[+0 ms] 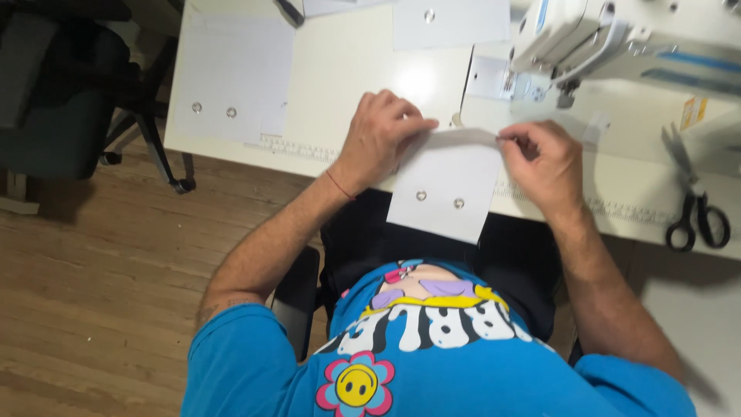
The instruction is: Preparing and sewing small white leather components with grommets using an industrial sewing machine and scissors
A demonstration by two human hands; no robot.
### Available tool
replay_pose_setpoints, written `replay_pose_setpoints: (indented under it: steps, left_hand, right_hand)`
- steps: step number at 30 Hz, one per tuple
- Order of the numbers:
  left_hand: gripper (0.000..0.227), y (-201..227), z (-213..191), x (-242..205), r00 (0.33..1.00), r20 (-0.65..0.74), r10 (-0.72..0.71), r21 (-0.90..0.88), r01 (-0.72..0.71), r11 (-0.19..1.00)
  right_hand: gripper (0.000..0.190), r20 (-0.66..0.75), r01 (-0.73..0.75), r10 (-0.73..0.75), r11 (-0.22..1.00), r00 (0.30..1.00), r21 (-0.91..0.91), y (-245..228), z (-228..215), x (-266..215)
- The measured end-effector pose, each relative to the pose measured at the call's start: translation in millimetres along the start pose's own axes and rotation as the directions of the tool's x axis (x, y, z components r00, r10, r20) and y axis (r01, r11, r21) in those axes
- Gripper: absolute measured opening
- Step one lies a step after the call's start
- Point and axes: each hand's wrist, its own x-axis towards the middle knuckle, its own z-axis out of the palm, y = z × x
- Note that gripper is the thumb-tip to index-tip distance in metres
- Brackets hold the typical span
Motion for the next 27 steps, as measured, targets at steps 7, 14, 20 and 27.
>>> replay_pose_setpoints:
  steps: [7, 14, 20, 27]
  left_hand:
    - [0.013, 0, 1, 6, 0.991, -0.041, 0.129, 0.081, -0.126, 0.989]
    - [0.012, 3, -14, 10, 0.989, 0.036, 0.145, 0.148, -0.148, 0.978]
    - [0.015, 4, -17, 15, 0.944, 0.204, 0.261, 0.390, -0.323, 0.862]
    - [0.018, 7, -30, 24, 0.905, 0.334, 0.264, 0.420, -0.394, 0.818]
  right_hand:
    - [0.023, 0.023, 0.121, -0.119, 0.989, 0.993, -0.085, -8, -4, 10]
    - [0.011, 0.041, 0.273, -0.271, 0.933, 0.962, -0.234, -2, -8, 2]
    - [0.007, 0.057, 0.367, -0.373, 0.857, 0.926, -0.360, 11, -6, -3]
    - [0.014, 0.099, 0.395, -0.390, 0.827, 0.915, -0.400, 22, -6, -4]
